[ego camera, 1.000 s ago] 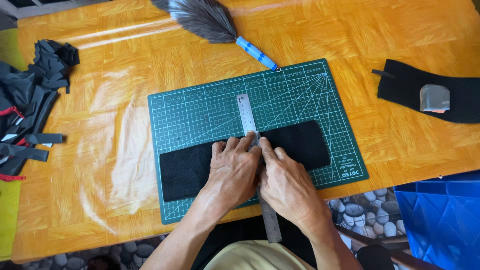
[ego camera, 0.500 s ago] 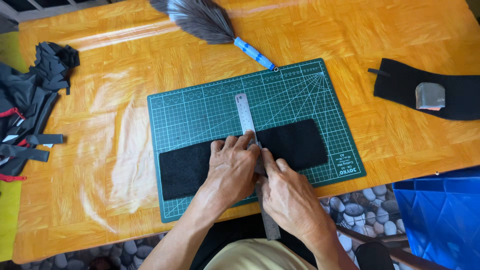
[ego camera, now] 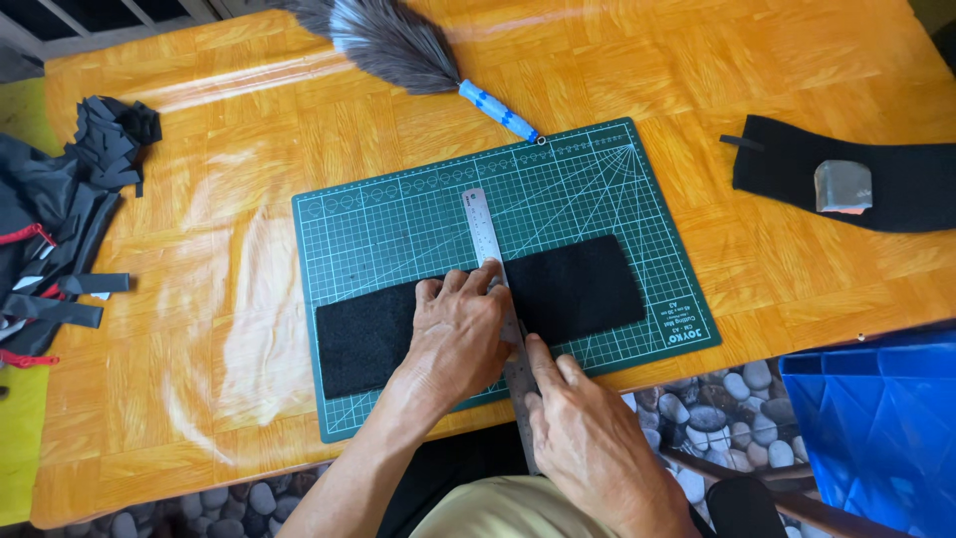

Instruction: The person measures and cuts a piece of black fabric on a green cutting mat using a metal ruler and a red utility knife. After cutting, they use a feather duster to clean the fabric and the mat, then place the cut piece aside and pick up a larger piece of fabric.

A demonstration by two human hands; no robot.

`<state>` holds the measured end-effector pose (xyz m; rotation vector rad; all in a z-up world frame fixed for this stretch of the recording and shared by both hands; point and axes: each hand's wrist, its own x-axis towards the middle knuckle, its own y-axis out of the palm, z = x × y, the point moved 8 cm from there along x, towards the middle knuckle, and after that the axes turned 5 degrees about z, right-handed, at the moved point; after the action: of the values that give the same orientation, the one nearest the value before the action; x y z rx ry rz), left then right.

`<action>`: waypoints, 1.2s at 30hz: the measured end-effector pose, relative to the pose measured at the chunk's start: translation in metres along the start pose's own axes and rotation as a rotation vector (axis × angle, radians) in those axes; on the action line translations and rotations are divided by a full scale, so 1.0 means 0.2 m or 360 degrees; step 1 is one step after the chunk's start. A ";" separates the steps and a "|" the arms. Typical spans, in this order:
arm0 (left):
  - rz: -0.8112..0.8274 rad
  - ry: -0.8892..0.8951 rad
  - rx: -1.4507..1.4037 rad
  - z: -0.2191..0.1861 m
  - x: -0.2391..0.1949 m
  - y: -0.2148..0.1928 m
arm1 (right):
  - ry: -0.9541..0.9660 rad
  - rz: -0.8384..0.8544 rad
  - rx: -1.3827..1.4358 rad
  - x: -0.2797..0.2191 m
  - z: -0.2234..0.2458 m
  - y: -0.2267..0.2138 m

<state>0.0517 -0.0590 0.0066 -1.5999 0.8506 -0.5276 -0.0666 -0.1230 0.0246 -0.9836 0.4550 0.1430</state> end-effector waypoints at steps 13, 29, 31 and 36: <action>0.0052 -0.0021 -0.0017 0.01 0.00 0.01 | 0.0073 0.0110 -0.0104 -0.15 -0.14 0.11; 0.0162 -0.0017 -0.0085 0.01 0.00 0.00 | -0.0080 -0.0438 0.0056 0.14 -0.31 -0.21; 0.0147 0.0013 -0.0094 0.00 0.00 -0.01 | -0.0025 -0.0421 0.0035 0.14 -0.32 -0.21; 0.0172 -0.0021 -0.0117 0.01 0.00 0.00 | 0.0010 -0.0427 -0.0021 0.15 -0.33 -0.21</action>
<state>0.0532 -0.0567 0.0063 -1.6118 0.9505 -0.4129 -0.0458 -0.2032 0.0133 -1.0489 0.3246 -0.0986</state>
